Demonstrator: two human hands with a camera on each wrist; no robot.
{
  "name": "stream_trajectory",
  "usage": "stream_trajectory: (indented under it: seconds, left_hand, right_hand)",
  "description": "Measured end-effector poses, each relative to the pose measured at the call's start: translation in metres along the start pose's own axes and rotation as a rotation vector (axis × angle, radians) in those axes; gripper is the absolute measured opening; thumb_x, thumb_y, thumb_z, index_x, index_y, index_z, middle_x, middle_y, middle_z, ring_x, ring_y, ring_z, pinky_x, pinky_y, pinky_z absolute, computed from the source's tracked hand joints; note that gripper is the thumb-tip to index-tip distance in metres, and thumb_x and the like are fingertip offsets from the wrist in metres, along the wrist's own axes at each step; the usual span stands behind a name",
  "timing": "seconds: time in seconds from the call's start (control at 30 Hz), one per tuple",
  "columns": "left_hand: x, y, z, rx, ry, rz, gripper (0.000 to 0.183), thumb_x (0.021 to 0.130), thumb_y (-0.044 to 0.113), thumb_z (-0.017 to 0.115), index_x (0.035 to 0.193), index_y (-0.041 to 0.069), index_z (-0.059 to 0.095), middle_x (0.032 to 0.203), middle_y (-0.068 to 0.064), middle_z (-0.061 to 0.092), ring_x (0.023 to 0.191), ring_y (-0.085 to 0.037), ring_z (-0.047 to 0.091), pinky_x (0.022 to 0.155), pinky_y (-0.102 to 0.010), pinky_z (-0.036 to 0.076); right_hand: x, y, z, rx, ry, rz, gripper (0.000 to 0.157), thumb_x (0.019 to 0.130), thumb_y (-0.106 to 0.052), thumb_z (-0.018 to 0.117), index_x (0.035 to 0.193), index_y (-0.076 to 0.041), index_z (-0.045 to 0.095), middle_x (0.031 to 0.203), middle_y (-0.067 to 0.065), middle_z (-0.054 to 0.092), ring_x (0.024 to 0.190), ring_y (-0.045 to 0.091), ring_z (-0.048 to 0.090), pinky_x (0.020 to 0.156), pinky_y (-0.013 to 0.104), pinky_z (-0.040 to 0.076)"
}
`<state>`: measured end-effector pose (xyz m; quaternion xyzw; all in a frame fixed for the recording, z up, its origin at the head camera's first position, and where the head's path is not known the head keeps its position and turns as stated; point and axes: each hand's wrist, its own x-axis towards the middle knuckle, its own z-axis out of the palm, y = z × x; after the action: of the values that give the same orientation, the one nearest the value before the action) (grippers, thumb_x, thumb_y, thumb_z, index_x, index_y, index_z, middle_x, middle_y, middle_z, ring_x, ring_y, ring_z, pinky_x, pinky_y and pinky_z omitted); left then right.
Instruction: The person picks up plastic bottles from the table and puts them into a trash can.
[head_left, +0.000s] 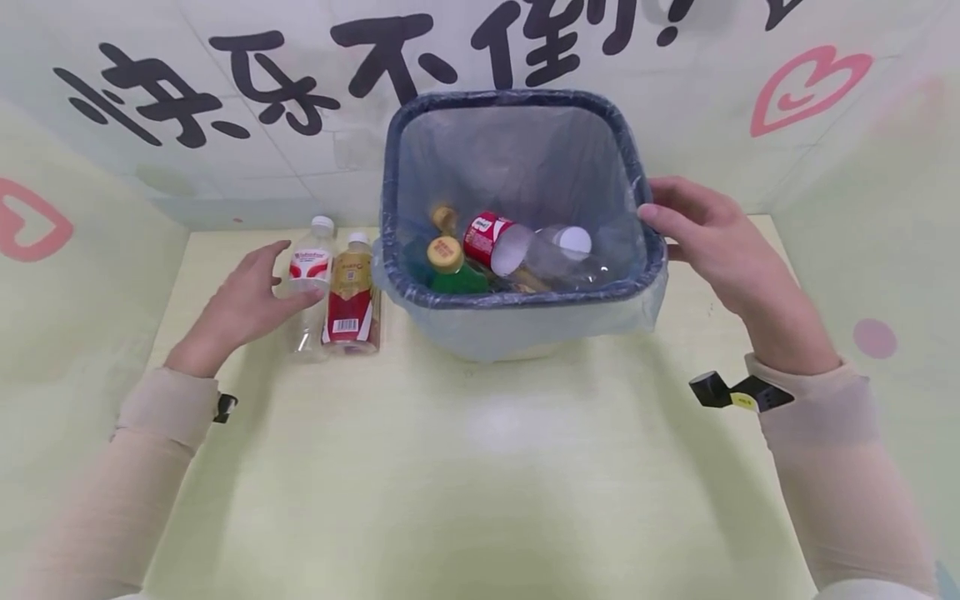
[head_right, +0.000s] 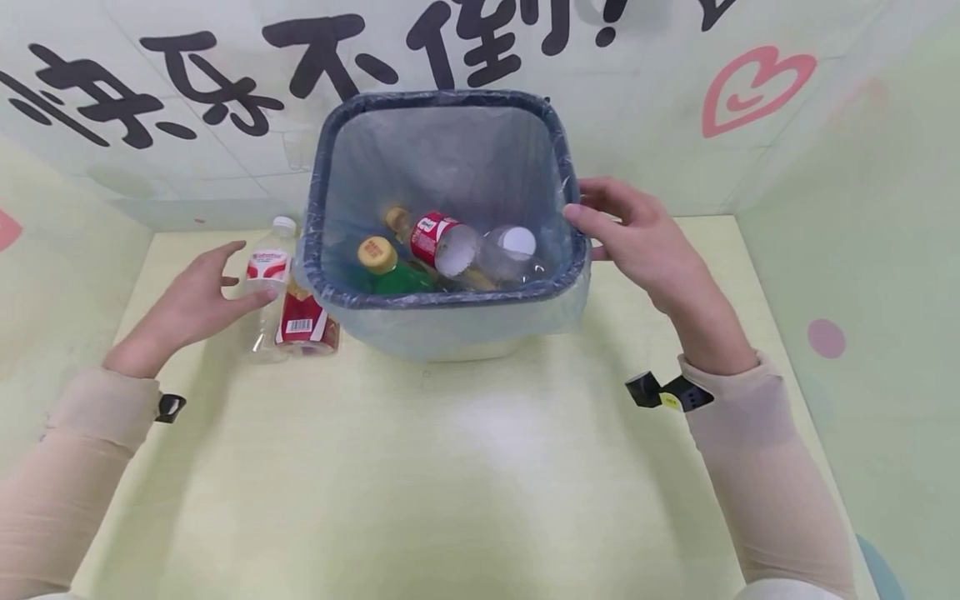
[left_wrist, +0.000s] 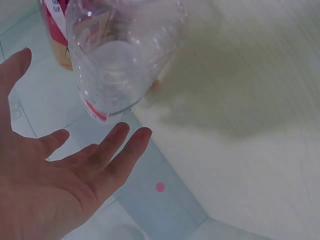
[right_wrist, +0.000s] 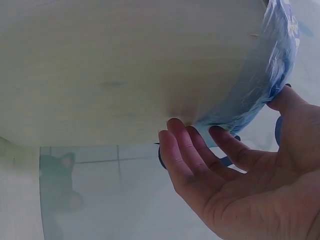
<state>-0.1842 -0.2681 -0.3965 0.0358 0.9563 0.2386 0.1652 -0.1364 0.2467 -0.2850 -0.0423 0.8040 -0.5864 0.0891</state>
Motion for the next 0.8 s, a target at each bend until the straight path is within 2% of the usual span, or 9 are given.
stream_trajectory:
  seconds: [0.23,0.4,0.57,0.7,0.8]
  left_hand:
    - [0.003,0.000,0.008,0.003,-0.002,0.012,0.104,0.090,0.058,0.064,0.159,0.003,0.009,0.157,-0.032,0.019,0.128,-0.053,0.040,0.096,-0.070,0.039]
    - [0.008,-0.004,0.013,-0.001,-0.020,-0.003,0.098,0.091,0.044,0.069,0.159,0.005,0.009,0.156,-0.032,0.019,0.133,-0.054,0.031,0.100,-0.073,0.032]
    - [0.009,-0.005,0.013,-0.004,-0.066,-0.065,0.104,0.091,0.034,0.071,0.159,0.006,-0.003,0.152,-0.035,0.026,0.129,-0.055,0.034,0.097,-0.073,0.035]
    - [0.010,-0.008,0.013,-0.002,-0.092,-0.122,0.109,0.091,0.034,0.070,0.157,0.007,-0.012,0.151,-0.036,0.026,0.126,-0.058,0.036,0.094,-0.074,0.037]
    - [0.011,-0.012,0.017,0.026,-0.088,-0.137,0.108,0.092,0.034,0.067,0.157,0.010,-0.016,0.152,-0.037,0.023,0.124,-0.058,0.037,0.092,-0.076,0.036]
  right_hand:
    - [0.002,0.002,0.000,0.004,-0.005,0.005,0.037,0.101,-0.025,0.058,0.135,-0.010,0.058,0.121,0.005,0.060,0.101,0.018,0.060,0.085,0.022,0.052]
    - [0.001,0.002,0.000,0.007,-0.003,0.003,0.037,0.101,-0.024,0.059,0.135,-0.010,0.058,0.120,0.006,0.059,0.101,0.019,0.060,0.085,0.022,0.052]
    - [0.001,0.001,0.001,0.006,0.001,0.008,0.037,0.101,-0.024,0.059,0.135,-0.010,0.058,0.121,0.006,0.060,0.102,0.019,0.060,0.085,0.022,0.052]
    - [0.001,0.000,0.001,-0.016,0.005,0.019,0.038,0.101,-0.026,0.058,0.136,-0.011,0.057,0.122,0.004,0.059,0.103,0.019,0.059,0.085,0.022,0.051]
    - [0.000,0.001,0.001,-0.023,0.010,0.025,0.038,0.101,-0.027,0.058,0.136,-0.012,0.057,0.122,0.004,0.059,0.103,0.018,0.059,0.085,0.021,0.051]
